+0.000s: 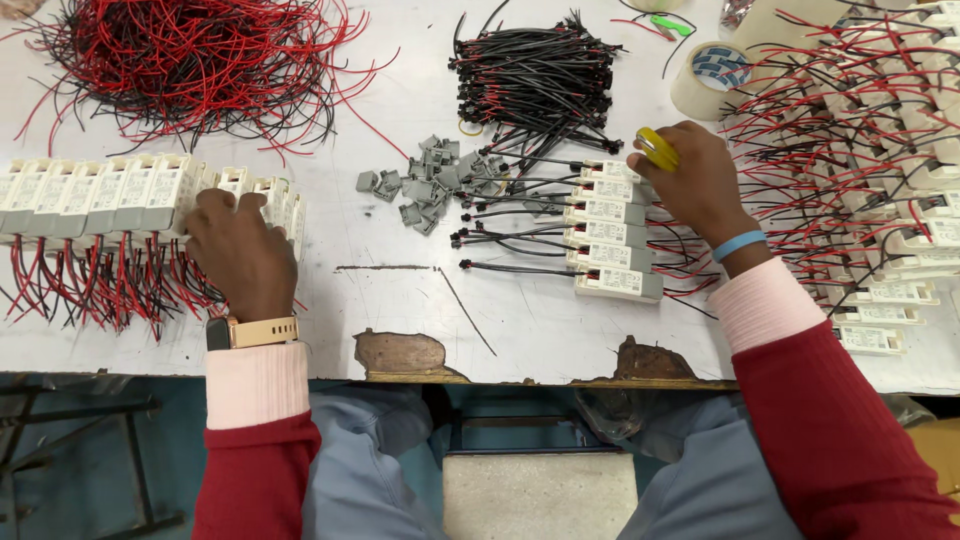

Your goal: The person uses a yellow-handled screwdriver to connect red and black wires to small white electrical modules on a workbench. They repeatedly pick up modules, insert wires into terminals, tighten screws, and place the finished units aside.

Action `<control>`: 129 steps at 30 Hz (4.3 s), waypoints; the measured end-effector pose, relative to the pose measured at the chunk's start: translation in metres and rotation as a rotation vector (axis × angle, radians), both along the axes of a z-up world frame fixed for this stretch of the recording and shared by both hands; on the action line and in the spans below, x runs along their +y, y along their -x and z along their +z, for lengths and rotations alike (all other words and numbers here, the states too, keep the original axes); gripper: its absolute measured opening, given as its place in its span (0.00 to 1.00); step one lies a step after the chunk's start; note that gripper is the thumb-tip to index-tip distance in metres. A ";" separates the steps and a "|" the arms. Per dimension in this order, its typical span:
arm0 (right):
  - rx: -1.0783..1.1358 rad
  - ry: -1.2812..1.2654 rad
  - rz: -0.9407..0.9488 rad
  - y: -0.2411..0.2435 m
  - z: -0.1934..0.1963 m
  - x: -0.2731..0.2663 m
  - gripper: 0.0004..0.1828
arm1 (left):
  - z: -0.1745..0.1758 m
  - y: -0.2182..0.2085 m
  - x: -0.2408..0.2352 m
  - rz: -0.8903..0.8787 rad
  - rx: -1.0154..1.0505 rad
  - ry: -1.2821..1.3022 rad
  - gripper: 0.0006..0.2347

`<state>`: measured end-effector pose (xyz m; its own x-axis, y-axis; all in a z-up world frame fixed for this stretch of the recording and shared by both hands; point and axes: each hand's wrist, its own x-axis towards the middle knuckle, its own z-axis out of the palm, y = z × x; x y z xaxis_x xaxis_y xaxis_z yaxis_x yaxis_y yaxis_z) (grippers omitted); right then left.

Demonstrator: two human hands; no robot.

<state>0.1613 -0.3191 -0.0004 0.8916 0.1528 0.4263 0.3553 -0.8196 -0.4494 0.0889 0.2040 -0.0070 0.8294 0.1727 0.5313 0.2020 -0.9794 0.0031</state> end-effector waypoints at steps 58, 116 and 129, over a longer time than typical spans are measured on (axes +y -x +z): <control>0.376 -0.826 0.140 0.113 0.088 0.054 0.07 | 0.042 0.075 -0.177 -1.031 0.601 0.422 0.15; 0.557 -1.025 0.220 0.156 0.062 0.118 0.06 | 0.046 0.094 -0.211 -0.816 0.411 1.756 0.07; 0.603 -1.048 0.198 0.148 0.066 0.115 0.08 | 0.049 0.091 -0.203 -0.711 0.473 1.789 0.09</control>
<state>0.0136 -0.2045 0.0659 0.9891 0.1393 -0.0486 -0.0605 0.0823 -0.9948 -0.0019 0.0013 0.0418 0.9756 -0.2019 -0.0861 0.1251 0.1889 0.9740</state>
